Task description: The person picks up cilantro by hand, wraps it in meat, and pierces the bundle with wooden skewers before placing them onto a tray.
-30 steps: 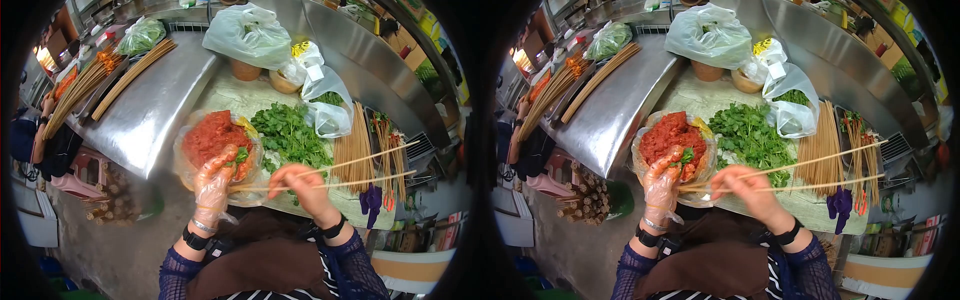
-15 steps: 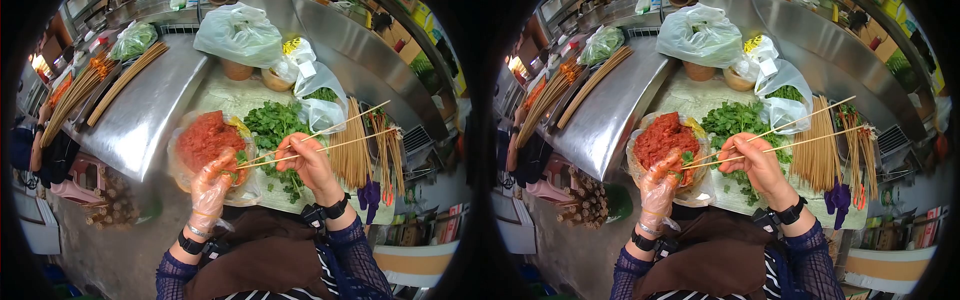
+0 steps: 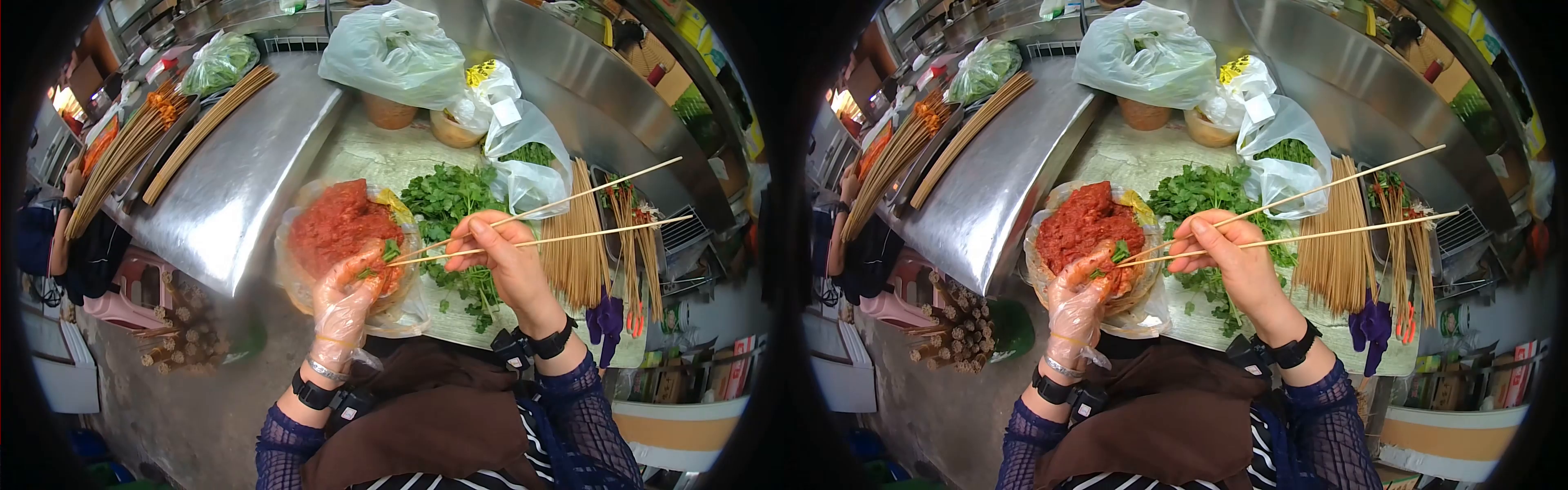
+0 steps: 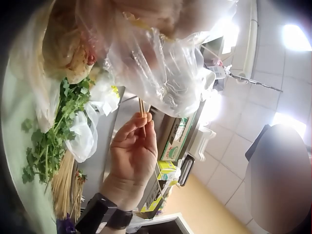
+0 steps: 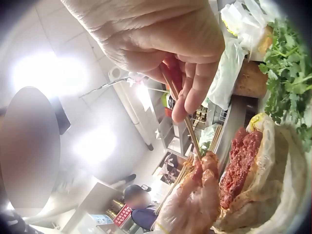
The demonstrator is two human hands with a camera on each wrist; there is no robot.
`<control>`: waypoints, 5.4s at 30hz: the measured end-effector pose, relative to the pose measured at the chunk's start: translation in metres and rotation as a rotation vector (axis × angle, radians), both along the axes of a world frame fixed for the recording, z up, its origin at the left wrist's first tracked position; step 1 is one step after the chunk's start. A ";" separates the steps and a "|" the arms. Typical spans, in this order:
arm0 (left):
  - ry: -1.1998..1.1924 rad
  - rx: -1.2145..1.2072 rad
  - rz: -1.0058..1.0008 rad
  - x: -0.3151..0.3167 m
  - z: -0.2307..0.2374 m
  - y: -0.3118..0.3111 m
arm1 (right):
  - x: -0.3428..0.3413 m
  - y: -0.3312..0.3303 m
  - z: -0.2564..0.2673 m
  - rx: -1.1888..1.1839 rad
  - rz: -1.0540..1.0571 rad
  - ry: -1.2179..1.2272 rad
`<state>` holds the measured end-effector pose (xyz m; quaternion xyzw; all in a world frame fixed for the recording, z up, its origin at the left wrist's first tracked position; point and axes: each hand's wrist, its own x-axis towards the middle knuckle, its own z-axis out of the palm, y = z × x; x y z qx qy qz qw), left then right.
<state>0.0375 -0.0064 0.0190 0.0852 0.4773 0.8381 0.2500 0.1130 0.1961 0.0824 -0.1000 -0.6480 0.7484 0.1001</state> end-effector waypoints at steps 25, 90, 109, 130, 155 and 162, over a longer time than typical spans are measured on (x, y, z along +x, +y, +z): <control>-0.155 0.249 -0.086 -0.001 0.001 -0.005 | -0.002 0.001 -0.002 -0.071 0.050 -0.011; 0.129 0.077 0.228 -0.006 -0.035 0.005 | -0.011 -0.067 -0.048 0.854 -0.087 0.645; 0.393 -0.076 0.373 -0.034 -0.039 0.014 | 0.029 -0.052 -0.054 0.503 -0.056 0.443; 0.274 0.185 0.243 -0.033 -0.018 0.003 | 0.044 -0.051 -0.086 0.255 -0.212 0.249; 0.351 0.177 0.267 -0.031 -0.017 0.001 | 0.045 -0.055 -0.089 0.367 -0.167 0.292; 0.276 0.241 0.255 -0.032 -0.025 0.003 | 0.048 -0.056 -0.093 0.339 -0.189 0.269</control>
